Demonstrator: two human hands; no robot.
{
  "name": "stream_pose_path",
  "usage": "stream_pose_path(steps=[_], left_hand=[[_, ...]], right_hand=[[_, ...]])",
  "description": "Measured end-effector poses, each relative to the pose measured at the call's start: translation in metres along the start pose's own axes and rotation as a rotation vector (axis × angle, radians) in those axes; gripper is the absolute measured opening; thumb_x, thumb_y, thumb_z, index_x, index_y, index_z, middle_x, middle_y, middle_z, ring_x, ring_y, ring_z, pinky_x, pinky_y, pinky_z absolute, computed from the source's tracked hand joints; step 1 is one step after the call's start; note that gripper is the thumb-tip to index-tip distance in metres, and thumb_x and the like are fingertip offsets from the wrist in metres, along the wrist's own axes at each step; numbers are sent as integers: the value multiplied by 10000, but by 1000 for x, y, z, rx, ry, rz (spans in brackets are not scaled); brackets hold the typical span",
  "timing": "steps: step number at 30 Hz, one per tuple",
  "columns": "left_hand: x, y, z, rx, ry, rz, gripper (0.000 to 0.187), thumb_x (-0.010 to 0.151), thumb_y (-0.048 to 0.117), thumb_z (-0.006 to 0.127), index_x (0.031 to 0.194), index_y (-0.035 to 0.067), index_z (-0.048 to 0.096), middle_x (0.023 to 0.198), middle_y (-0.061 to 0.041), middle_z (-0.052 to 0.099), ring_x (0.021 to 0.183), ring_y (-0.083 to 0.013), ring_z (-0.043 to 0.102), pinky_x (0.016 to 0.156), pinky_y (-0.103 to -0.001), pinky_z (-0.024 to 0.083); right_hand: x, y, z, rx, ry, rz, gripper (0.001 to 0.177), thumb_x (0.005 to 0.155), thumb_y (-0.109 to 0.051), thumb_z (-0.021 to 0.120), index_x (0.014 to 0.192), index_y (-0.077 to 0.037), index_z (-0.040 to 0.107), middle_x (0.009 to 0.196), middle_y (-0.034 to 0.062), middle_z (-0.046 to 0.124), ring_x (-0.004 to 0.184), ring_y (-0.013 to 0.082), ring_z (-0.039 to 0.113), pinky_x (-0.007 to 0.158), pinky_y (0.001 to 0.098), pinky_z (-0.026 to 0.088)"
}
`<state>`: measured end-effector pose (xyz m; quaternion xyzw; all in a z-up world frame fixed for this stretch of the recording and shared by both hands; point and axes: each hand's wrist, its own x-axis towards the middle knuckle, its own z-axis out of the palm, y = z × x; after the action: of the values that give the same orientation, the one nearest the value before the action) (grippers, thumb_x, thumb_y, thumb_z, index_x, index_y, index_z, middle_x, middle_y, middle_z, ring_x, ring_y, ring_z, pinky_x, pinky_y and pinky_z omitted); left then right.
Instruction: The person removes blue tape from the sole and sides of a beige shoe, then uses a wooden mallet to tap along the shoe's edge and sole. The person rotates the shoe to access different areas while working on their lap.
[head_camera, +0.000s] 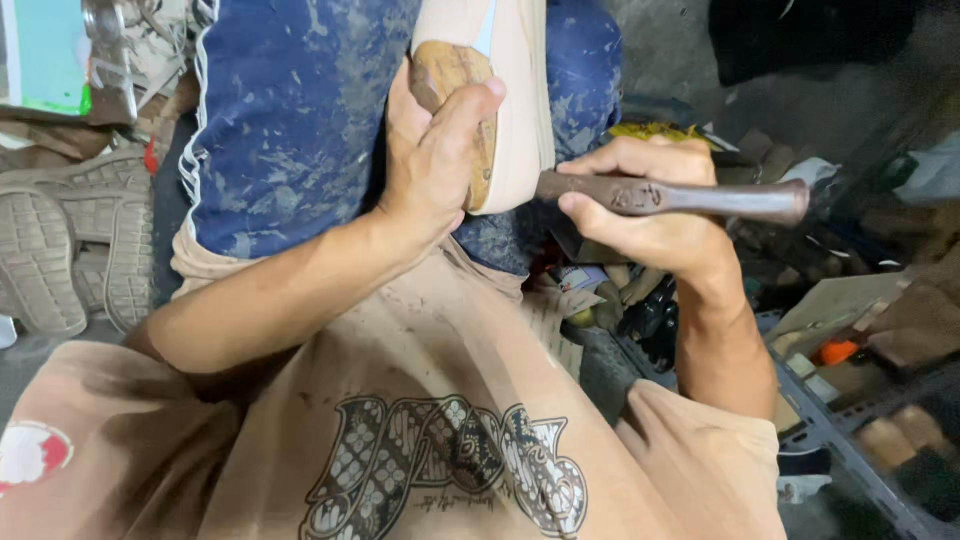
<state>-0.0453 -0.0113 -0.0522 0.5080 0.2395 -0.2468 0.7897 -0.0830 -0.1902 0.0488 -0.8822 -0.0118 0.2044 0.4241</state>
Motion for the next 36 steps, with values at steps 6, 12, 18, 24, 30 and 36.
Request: stream_pose_path(steps=[6, 12, 18, 24, 30, 36], left_hand=[[-7, 10, -5, 42, -55, -16, 425, 800, 254, 695, 1172, 74, 594, 1057, -65, 692, 981, -182, 650, 900, -318, 535], [-7, 5, -6, -16, -129, 32, 472, 832, 229, 673, 1261, 69, 555, 1144, -78, 681, 1056, -188, 632, 965, -331, 517], [-7, 6, -6, -2, -123, 10, 494, 818, 238, 678, 1264, 65, 553, 1146, -76, 677, 1061, -186, 627, 969, -326, 508], [-8, 13, -7, 94, -123, -10, 499, 819, 280, 667, 1255, 61, 556, 1138, -75, 682, 1050, -183, 636, 956, -325, 514], [-8, 16, -7, 156, -108, -60, 565, 797, 307, 671, 1293, 66, 550, 1166, -82, 694, 1069, -194, 655, 965, -334, 525], [-10, 16, -8, 189, -104, -58, 571, 803, 324, 669, 1300, 71, 547, 1169, -83, 699, 1071, -206, 662, 973, -339, 521]], right_hand=[[-35, 1, 14, -156, 106, -28, 260, 880, -241, 774, 1051, -44, 774, 952, 60, 781, 757, 152, 697, 794, 304, 426], [-57, 6, 44, -147, 370, -26, 289, 863, -143, 797, 1088, 26, 729, 1022, 175, 767, 721, 245, 591, 815, 357, 456], [-52, 15, 45, -196, 405, -115, 267, 892, -160, 777, 1073, 25, 710, 966, 168, 766, 627, 238, 590, 771, 381, 430], [-48, 11, 38, -233, 366, -166, 279, 918, -202, 757, 1075, 24, 716, 779, 112, 694, 559, 219, 513, 741, 380, 406], [-48, 11, 41, -217, 397, -179, 294, 917, -226, 747, 1052, 33, 717, 728, 117, 666, 547, 224, 518, 714, 375, 406], [-49, 14, 41, -188, 368, -135, 247, 907, -156, 758, 1068, 23, 704, 892, 148, 756, 583, 229, 572, 740, 380, 443]])
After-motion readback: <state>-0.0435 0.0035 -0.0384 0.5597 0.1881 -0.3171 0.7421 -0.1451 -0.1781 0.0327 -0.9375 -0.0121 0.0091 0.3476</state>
